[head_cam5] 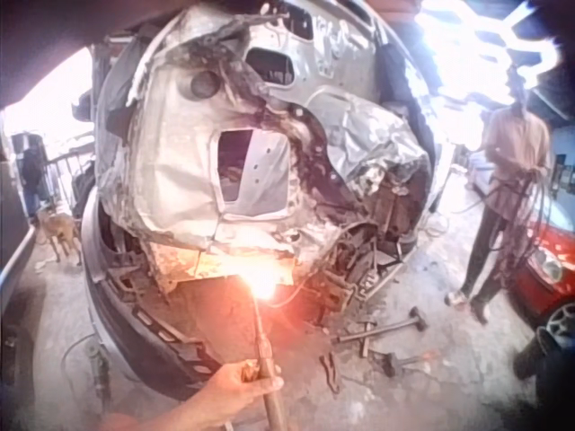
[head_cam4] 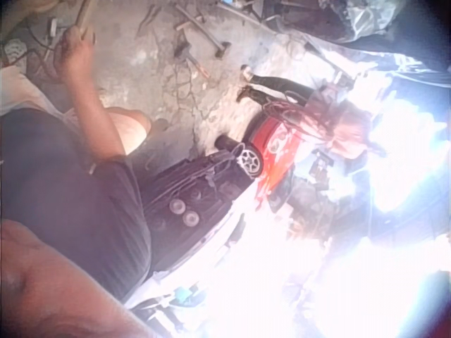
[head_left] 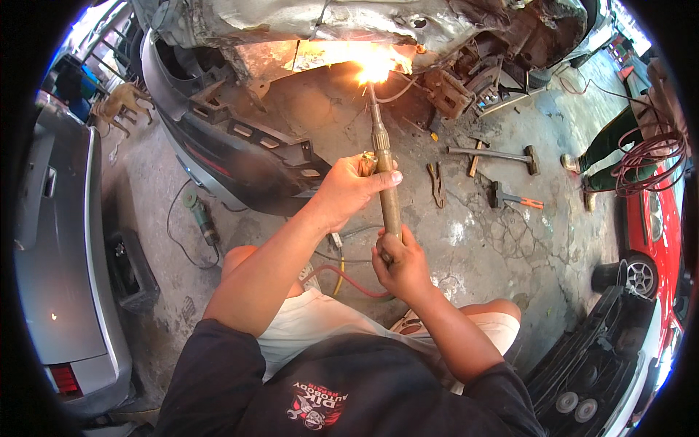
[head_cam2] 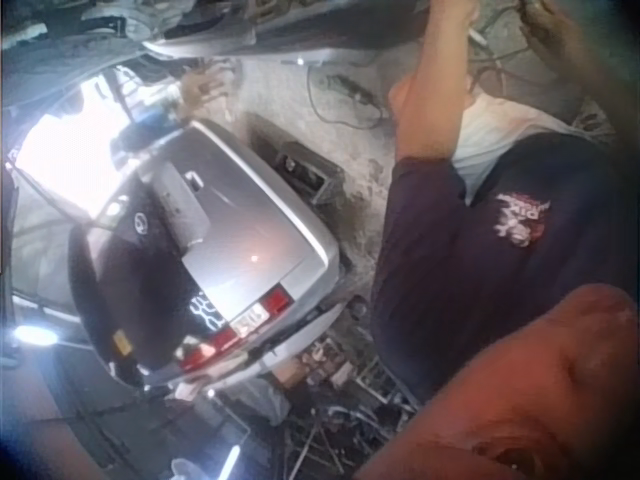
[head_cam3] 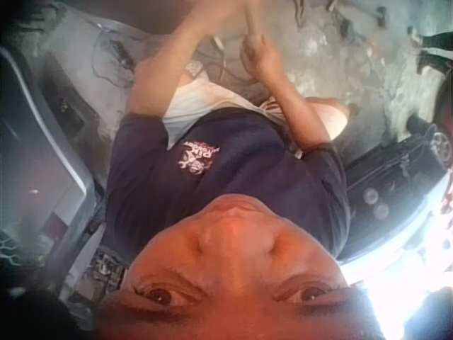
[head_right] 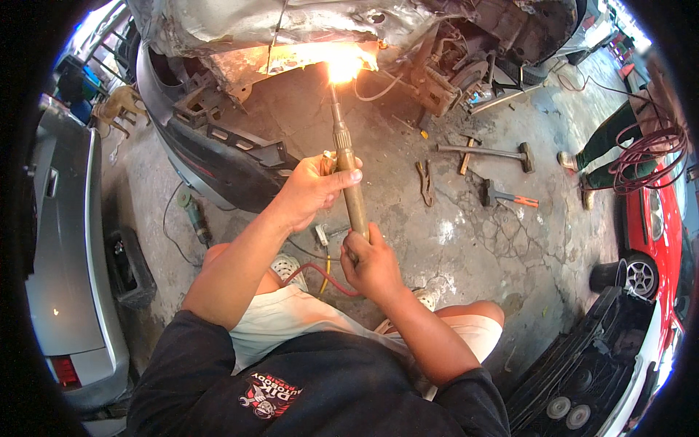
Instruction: The person prepares gas cylinders and a welding torch, then uses the torch to heat and weld a damaged section of a car's undercarriage. The person handles the torch and filler rod to apply heat and molten material to the metal frame.
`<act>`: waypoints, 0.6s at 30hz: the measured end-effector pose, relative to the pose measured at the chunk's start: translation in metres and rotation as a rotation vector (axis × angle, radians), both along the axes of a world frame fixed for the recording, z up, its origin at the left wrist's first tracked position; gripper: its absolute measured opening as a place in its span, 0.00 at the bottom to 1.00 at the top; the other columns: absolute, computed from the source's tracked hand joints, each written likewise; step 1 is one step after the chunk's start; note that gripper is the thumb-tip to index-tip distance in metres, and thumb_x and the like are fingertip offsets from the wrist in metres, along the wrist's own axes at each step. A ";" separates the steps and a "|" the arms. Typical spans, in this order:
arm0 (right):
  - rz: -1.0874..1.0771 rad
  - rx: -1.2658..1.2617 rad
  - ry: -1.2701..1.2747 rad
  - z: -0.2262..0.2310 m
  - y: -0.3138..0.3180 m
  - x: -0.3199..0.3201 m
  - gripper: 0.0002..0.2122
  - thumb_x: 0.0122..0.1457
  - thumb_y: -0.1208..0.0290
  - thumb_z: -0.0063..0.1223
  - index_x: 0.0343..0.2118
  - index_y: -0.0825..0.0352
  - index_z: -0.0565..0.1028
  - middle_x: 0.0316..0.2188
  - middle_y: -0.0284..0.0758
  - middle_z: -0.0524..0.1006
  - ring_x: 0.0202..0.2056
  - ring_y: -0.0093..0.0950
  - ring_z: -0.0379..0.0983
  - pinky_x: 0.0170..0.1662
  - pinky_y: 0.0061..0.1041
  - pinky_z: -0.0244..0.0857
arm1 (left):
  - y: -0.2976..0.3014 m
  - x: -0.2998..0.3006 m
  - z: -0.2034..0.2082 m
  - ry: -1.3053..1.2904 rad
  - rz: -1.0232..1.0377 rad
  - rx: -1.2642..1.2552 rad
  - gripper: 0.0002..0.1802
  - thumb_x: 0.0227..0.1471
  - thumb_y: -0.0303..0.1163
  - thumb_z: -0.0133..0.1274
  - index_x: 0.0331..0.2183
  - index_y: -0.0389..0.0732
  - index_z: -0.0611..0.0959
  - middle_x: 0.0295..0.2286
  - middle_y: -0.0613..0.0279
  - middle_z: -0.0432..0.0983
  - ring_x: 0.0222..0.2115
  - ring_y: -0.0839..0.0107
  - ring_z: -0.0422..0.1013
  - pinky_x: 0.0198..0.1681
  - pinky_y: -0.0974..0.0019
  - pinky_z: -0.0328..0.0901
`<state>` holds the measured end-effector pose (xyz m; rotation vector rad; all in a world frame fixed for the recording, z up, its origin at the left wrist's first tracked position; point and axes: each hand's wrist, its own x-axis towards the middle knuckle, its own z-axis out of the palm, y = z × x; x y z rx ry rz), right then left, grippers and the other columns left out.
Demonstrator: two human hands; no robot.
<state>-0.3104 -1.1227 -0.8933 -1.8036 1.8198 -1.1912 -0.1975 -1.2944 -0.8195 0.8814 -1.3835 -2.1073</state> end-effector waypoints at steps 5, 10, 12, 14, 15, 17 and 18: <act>0.015 0.018 -0.006 0.002 -0.005 -0.003 0.07 0.57 0.77 0.62 0.35 0.65 0.75 0.34 0.47 0.72 0.30 0.51 0.76 0.32 0.47 0.72 | -0.004 -0.004 -0.004 -0.022 0.016 -0.015 0.16 0.58 0.35 0.69 0.46 0.43 0.84 0.28 0.79 0.72 0.20 0.88 0.58 0.22 0.78 0.51; -0.012 0.079 0.000 0.004 -0.007 0.000 0.07 0.57 0.77 0.66 0.33 0.67 0.75 0.33 0.44 0.79 0.35 0.46 0.77 0.37 0.42 0.74 | -0.006 -0.004 -0.008 -0.015 0.024 -0.004 0.16 0.58 0.34 0.68 0.46 0.42 0.84 0.28 0.79 0.71 0.20 0.88 0.58 0.22 0.79 0.51; -0.028 0.101 0.007 0.006 -0.006 0.001 0.08 0.57 0.76 0.67 0.34 0.66 0.76 0.35 0.45 0.80 0.36 0.47 0.78 0.39 0.42 0.74 | -0.006 -0.005 -0.008 -0.022 0.022 -0.013 0.16 0.58 0.34 0.68 0.46 0.42 0.84 0.28 0.79 0.70 0.20 0.88 0.58 0.22 0.79 0.50; -0.034 0.082 0.016 0.006 -0.006 0.001 0.08 0.58 0.74 0.66 0.34 0.65 0.75 0.34 0.45 0.78 0.34 0.49 0.78 0.36 0.45 0.74 | -0.006 -0.006 -0.006 -0.047 0.019 -0.013 0.16 0.58 0.34 0.68 0.47 0.42 0.84 0.27 0.79 0.70 0.20 0.88 0.58 0.22 0.79 0.50; -0.032 0.052 0.021 0.004 -0.007 0.000 0.08 0.59 0.72 0.66 0.34 0.65 0.74 0.32 0.46 0.75 0.32 0.50 0.77 0.34 0.47 0.73 | -0.006 -0.007 -0.006 -0.047 0.025 -0.013 0.16 0.59 0.34 0.68 0.47 0.42 0.84 0.27 0.79 0.70 0.20 0.88 0.58 0.22 0.79 0.50; -0.030 0.022 0.020 0.004 -0.009 -0.001 0.09 0.59 0.70 0.65 0.33 0.64 0.74 0.31 0.47 0.73 0.29 0.52 0.76 0.31 0.48 0.72 | -0.006 -0.009 -0.005 -0.049 0.037 -0.011 0.16 0.59 0.35 0.68 0.47 0.43 0.84 0.27 0.79 0.70 0.20 0.88 0.57 0.21 0.79 0.50; -0.029 0.021 0.013 0.006 -0.010 0.000 0.09 0.59 0.70 0.65 0.33 0.64 0.74 0.30 0.46 0.73 0.29 0.52 0.76 0.31 0.48 0.72 | -0.007 -0.009 -0.006 -0.046 0.042 -0.009 0.16 0.59 0.35 0.68 0.47 0.43 0.84 0.27 0.79 0.69 0.20 0.88 0.57 0.21 0.78 0.50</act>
